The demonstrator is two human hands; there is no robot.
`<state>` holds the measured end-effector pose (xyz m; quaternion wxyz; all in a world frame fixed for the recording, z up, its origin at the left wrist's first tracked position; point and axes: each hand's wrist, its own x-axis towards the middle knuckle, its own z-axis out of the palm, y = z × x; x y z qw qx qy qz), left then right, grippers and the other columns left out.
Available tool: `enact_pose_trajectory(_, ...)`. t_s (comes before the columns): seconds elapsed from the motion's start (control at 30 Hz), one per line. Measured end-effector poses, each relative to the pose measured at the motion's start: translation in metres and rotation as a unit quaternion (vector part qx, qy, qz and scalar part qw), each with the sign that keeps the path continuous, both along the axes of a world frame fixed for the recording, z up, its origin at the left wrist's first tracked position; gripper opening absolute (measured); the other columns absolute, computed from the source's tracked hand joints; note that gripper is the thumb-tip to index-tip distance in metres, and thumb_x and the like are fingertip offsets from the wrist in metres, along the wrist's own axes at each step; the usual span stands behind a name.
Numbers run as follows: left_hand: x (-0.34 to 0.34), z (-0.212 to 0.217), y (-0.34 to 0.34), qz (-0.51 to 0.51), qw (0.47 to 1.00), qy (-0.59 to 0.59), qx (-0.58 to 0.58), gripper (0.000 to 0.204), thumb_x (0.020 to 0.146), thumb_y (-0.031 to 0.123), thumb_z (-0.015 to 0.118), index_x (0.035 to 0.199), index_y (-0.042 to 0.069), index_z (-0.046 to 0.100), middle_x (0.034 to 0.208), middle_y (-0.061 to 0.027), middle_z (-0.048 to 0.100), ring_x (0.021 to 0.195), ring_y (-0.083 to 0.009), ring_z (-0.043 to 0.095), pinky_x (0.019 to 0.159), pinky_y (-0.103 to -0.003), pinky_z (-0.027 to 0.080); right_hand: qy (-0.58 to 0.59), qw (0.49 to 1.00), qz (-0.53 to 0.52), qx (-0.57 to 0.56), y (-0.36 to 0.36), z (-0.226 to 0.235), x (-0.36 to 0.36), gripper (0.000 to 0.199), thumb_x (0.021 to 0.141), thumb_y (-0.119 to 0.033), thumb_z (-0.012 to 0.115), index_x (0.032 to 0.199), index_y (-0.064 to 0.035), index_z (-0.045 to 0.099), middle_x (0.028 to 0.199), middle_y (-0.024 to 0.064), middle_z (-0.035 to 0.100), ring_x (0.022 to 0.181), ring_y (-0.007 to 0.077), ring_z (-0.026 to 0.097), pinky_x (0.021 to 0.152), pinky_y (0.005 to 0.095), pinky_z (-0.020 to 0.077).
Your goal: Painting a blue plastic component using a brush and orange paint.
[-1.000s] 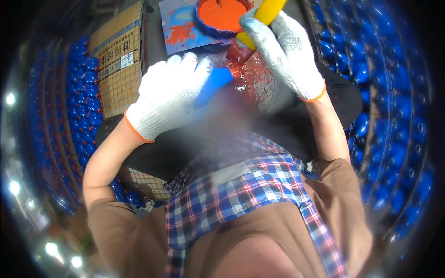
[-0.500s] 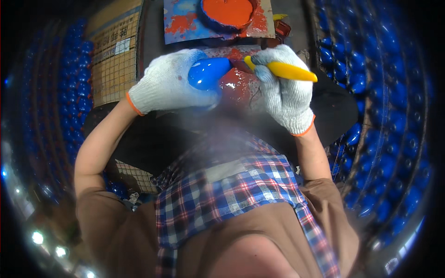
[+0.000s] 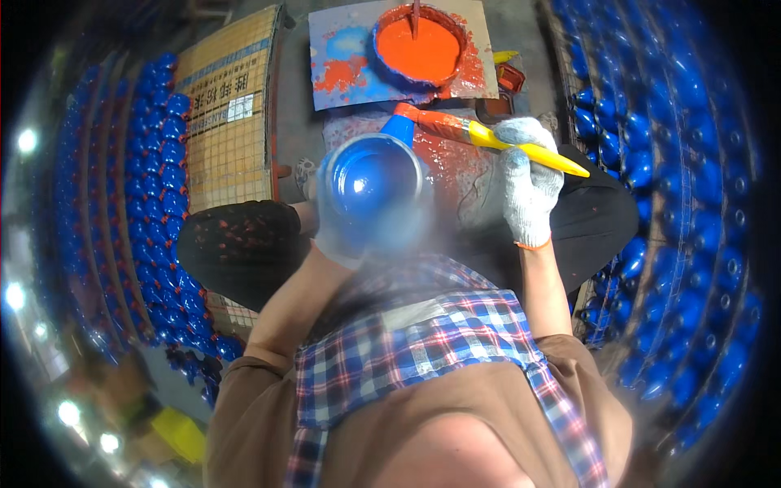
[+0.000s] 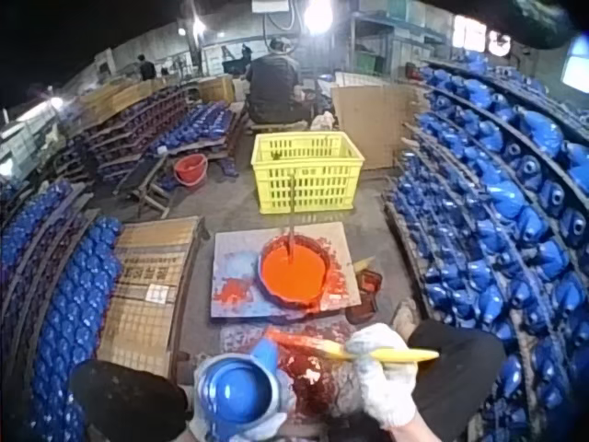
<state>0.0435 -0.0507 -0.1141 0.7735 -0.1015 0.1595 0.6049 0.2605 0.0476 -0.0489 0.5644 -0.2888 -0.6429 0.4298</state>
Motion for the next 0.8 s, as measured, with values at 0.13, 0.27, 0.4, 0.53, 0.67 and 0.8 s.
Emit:
enact_pose_trajectory(0.13,0.016,0.032,0.007,-0.080,0.943,-0.277,0.166,0.065,0.094,0.056,0.040,0.134,0.006,0.045,0.130,-0.0117,0.052,0.115,-0.0257,0.053,0.096,-0.039,0.046,0.027,0.999,-0.008,-0.043,0.001,0.006,0.003,0.016,0.090,-0.002,0.055,0.105,-0.0002,0.061,0.103,0.0083,0.061,0.097,0.0169,0.059,0.087,0.0297,0.0475)
enact_pose_trajectory(0.27,0.001,0.054,0.015,-0.014,0.982,0.103,0.161,0.064,0.093,0.055,0.043,0.132,0.005,0.047,0.125,-0.0140,0.056,0.110,-0.0286,0.057,0.091,-0.040,0.048,0.022,0.993,-0.068,-0.094,0.000,0.016,0.006,0.017,0.091,0.000,0.054,0.108,0.0000,0.058,0.106,0.0083,0.061,0.095,0.0162,0.060,0.084,0.0285,0.0497)
enact_pose_trajectory(0.4,-0.006,0.095,0.041,0.126,0.990,0.062,-0.027,0.072,0.091,0.065,0.039,0.134,0.007,0.041,0.125,-0.0161,0.057,0.093,-0.0309,0.066,0.068,-0.047,0.059,0.017,0.992,-0.111,-0.050,0.008,0.024,0.010,0.021,0.092,-0.002,0.055,0.113,0.0003,0.057,0.107,0.0088,0.061,0.093,0.0163,0.062,0.081,0.0289,0.0523)
enact_pose_trajectory(0.53,-0.020,0.123,0.050,0.049,0.990,0.077,0.105,0.071,0.093,0.060,0.041,0.136,0.004,0.039,0.130,-0.0189,0.053,0.105,-0.0337,0.062,0.075,-0.048,0.058,0.051,0.983,-0.145,-0.101,0.015,0.036,0.016,0.021,0.094,-0.009,0.056,0.112,0.0016,0.058,0.100,0.0095,0.063,0.078,0.0133,0.062,0.073,0.0257,0.0516)
enact_pose_trajectory(0.67,-0.016,0.141,0.063,0.005,0.960,0.279,-0.002,0.072,0.091,0.063,0.042,0.137,0.008,0.041,0.127,-0.0173,0.055,0.093,-0.0326,0.067,0.060,-0.041,0.060,0.021,0.979,-0.146,-0.138,0.040,0.032,0.003,0.022,0.094,-0.012,0.058,0.112,0.0010,0.060,0.080,0.0045,0.063,0.065,0.0084,0.058,0.061,0.0219,0.0467)
enact_pose_trajectory(0.8,-0.051,0.086,0.066,-0.130,0.918,0.360,0.106,0.066,0.092,0.060,0.044,0.133,0.009,0.047,0.114,-0.0123,0.062,0.089,-0.0264,0.068,0.055,-0.039,0.059,-0.062,0.978,-0.143,-0.140,0.074,0.012,-0.014,0.021,0.092,-0.019,0.062,0.102,-0.0012,0.066,0.075,0.0023,0.063,0.063,0.0079,0.056,0.057,0.0231,0.0440)
